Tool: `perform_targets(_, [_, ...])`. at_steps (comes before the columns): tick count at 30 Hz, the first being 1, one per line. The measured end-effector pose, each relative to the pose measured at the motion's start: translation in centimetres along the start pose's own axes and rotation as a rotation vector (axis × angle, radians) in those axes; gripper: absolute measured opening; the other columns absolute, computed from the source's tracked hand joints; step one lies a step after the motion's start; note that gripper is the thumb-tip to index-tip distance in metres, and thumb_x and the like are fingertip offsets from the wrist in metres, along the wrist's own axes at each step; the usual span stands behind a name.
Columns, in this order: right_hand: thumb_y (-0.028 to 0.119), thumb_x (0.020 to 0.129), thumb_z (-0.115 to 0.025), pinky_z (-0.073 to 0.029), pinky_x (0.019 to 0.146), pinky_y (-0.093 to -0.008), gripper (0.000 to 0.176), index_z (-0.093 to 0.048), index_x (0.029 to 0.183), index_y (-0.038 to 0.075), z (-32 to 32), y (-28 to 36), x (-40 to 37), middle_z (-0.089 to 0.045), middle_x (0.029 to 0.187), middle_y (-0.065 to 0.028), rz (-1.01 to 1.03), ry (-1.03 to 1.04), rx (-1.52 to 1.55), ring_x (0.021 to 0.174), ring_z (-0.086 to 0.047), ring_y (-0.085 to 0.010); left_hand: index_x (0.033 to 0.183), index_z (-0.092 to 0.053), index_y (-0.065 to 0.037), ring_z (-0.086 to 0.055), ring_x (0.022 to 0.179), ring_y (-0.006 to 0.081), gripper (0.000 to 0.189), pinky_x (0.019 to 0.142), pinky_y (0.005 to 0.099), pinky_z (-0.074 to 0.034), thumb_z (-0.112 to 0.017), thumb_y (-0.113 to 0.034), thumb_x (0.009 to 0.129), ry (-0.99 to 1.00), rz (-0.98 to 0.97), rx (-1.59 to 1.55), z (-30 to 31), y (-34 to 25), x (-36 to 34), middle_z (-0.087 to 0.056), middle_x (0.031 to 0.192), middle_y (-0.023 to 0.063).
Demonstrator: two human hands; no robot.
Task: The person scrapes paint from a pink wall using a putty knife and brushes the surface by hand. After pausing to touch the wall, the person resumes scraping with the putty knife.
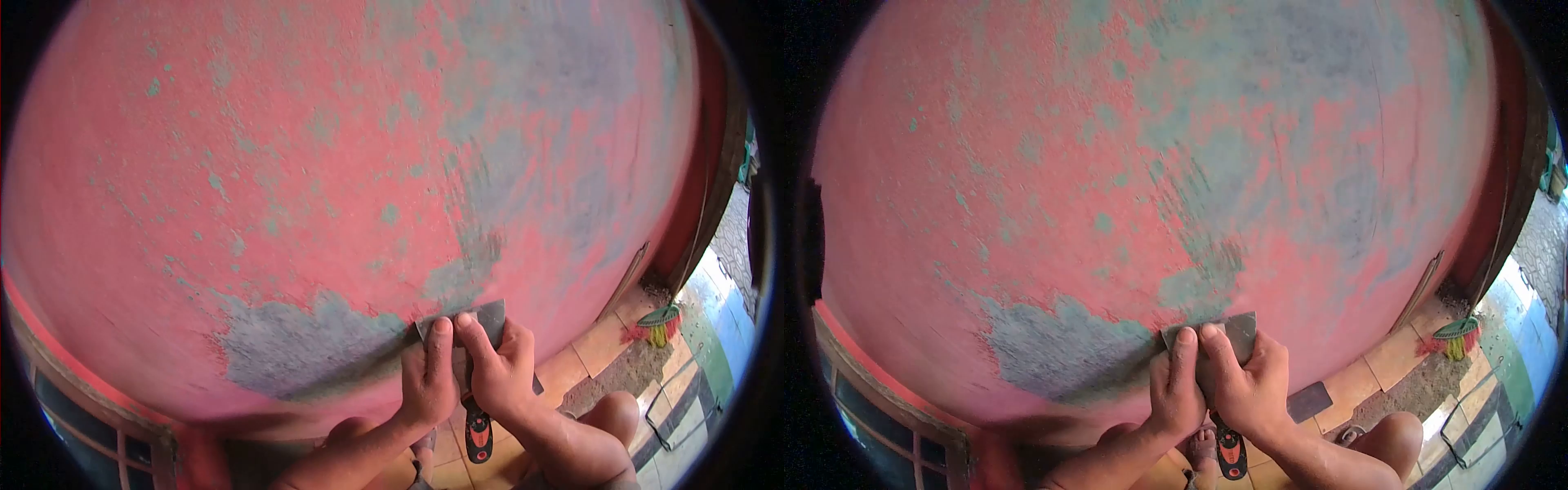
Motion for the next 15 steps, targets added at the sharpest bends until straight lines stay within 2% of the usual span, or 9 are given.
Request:
perform_targets(1, [0.022, 0.095, -0.066, -0.045, 0.054, -0.026, 0.028, -0.064, 0.083, -0.004, 0.0, 0.0, 0.1, -0.062, 0.069, 0.0001, 0.017, -0.002, -0.01, 0.065, -0.053, -0.005, 0.082, -0.06, -0.003, -0.051, 0.07, 0.0056, 0.046, 0.058, 0.0255, -0.041, -0.039, -0.034, 0.108, -0.036, -0.022, 0.012, -0.2, -0.2, 0.0, -0.057, 0.074, -0.0023])
perform_targets(4, [0.021, 0.095, -0.066, -0.044, 0.054, -0.026, 0.028, -0.064, 0.082, -0.004, 0.2, -0.3, 0.7, -0.062, 0.067, 0.0002, 0.012, 0.02, 0.001, 0.064, -0.052, -0.0048, 0.091, -0.063, 0.0, -0.055, 0.072, 0.0043, 0.044, 0.058, 0.0249, -0.044, -0.039, -0.034, 0.109, 0.025, -0.13, 0.025, 0.1, 0.3, 0.6, -0.061, 0.077, -0.0023])
perform_targets(7, [0.02, 0.095, -0.066, -0.044, 0.054, -0.0264, 0.028, -0.064, 0.082, -0.003, -0.1, 1.2, 0.3, -0.062, 0.067, 0.0001, -0.058, 0.029, 0.062, 0.064, -0.052, -0.0048, 0.094, -0.064, 0.001, -0.056, 0.076, 0.0047, 0.043, 0.062, 0.0254, -0.045, -0.04, -0.033, 0.109, 0.09, -0.003, -0.006, 1.1, 0.6, 0.7, -0.061, 0.08, -0.0012])
perform_targets(11, [0.021, 0.095, -0.066, -0.043, 0.05, -0.0257, 0.028, -0.064, 0.081, -0.003, 0.2, -0.9, 0.1, -0.061, 0.066, 0.0002, 0.027, -0.033, 0.013, 0.06, -0.052, -0.005, 0.092, -0.062, 0.001, -0.054, 0.074, 0.006, 0.043, 0.061, 0.0269, -0.045, -0.041, -0.033, 0.108, 0.042, -0.083, 0.012, 0.5, 1.8, 0.4, -0.058, 0.074, -0.0011])
perform_targets(15, [0.022, 0.095, -0.066, -0.044, 0.053, -0.0262, 0.028, -0.065, 0.082, -0.003, 0.7, 0.8, 0.3, -0.062, 0.068, 0.0003, -0.018, -0.06, -0.018, 0.062, -0.052, -0.0053, 0.09, -0.062, 0.001, -0.054, 0.074, 0.0056, 0.044, 0.06, 0.0265, -0.044, -0.042, -0.033, 0.108, 0.133, -0.081, 0.071, 0.3, 0.8, 1.1, -0.059, 0.074, -0.0007])
Point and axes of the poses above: each hand's wrist, its own x-axis towards the middle knuckle, its own z-axis out of the back of the hand, y = z × x, the point moved 1 cm from there along x, towards the middle knuckle
